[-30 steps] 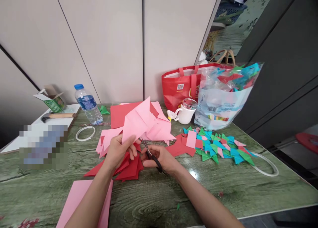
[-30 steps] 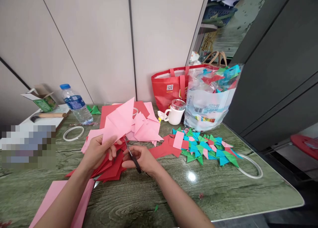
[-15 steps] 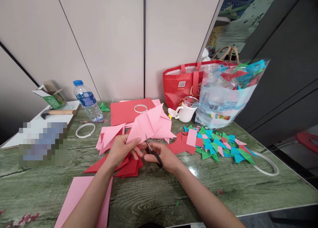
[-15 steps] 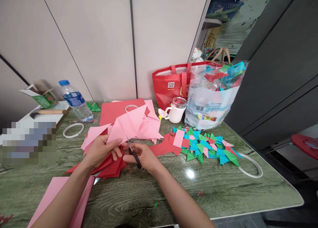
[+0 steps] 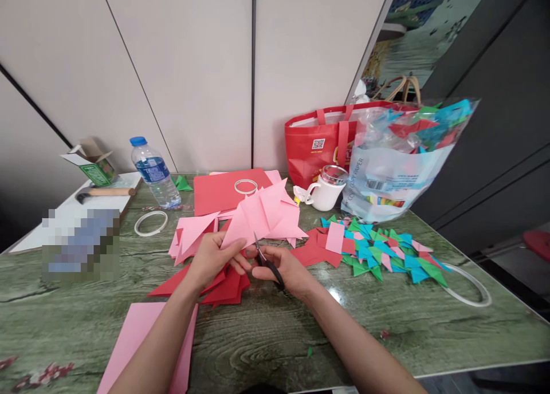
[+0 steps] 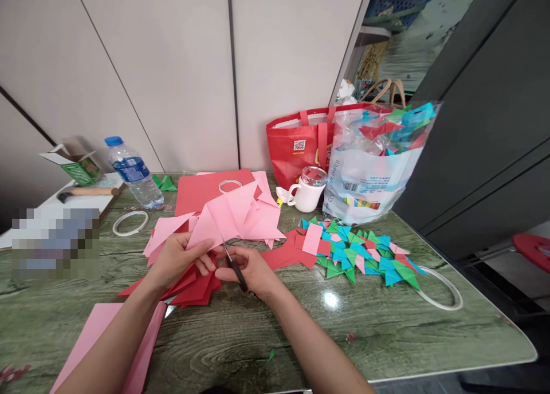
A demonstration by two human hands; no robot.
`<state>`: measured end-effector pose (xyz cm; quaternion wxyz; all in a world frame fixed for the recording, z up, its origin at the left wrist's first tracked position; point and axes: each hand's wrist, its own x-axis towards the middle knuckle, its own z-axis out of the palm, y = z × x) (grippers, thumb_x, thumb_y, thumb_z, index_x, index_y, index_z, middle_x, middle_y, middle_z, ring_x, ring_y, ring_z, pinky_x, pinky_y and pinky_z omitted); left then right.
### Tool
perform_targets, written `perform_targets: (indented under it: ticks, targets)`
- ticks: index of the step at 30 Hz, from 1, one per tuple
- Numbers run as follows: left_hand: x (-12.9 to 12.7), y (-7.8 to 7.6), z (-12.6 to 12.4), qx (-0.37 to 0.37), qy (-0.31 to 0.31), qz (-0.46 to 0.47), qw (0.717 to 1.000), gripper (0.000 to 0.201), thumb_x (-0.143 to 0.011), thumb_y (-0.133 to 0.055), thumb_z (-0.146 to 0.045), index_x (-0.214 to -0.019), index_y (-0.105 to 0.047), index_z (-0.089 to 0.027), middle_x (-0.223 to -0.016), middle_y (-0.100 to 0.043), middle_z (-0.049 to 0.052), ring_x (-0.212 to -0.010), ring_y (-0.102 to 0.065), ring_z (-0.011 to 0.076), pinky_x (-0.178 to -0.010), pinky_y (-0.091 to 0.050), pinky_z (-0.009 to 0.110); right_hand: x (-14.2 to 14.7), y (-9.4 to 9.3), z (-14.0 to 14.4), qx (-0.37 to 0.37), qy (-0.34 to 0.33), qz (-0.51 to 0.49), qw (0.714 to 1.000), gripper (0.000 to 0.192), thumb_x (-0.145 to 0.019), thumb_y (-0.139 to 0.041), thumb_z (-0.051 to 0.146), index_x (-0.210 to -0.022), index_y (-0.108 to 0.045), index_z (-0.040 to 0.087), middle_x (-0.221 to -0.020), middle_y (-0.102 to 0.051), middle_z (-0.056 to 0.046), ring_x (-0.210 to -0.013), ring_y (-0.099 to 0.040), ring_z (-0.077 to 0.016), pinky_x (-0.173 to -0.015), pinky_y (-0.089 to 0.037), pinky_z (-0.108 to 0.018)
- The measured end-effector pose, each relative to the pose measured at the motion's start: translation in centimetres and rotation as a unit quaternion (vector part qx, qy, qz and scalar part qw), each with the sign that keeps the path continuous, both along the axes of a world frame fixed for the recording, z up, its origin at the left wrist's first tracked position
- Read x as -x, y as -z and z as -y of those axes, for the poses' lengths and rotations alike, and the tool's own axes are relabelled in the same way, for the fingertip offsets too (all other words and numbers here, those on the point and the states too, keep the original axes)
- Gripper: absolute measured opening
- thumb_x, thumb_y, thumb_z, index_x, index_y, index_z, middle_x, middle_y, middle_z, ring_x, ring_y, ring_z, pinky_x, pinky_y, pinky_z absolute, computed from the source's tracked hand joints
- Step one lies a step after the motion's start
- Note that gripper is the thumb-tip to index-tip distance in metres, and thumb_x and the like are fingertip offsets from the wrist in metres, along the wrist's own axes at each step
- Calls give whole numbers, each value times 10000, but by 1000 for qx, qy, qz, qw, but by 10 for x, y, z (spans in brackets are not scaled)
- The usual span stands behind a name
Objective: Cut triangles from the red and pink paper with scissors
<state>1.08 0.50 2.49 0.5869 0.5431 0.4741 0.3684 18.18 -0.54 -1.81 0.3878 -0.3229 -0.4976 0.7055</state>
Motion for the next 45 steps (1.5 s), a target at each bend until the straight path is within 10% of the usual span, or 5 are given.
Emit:
perform_targets:
  ticks: [45]
  targets:
    - [2,-2,0,1,-5,-3,1000,281,-733,-619,-365,-711,-643,-86,-532,-670,77,-416,-608,146,-420,-492,221,9,0,4,-50,63,96,992,386,-581,-734,470,-754,-622,144,-494,-466,41,-435,-369,-71,-426,-257,-213]
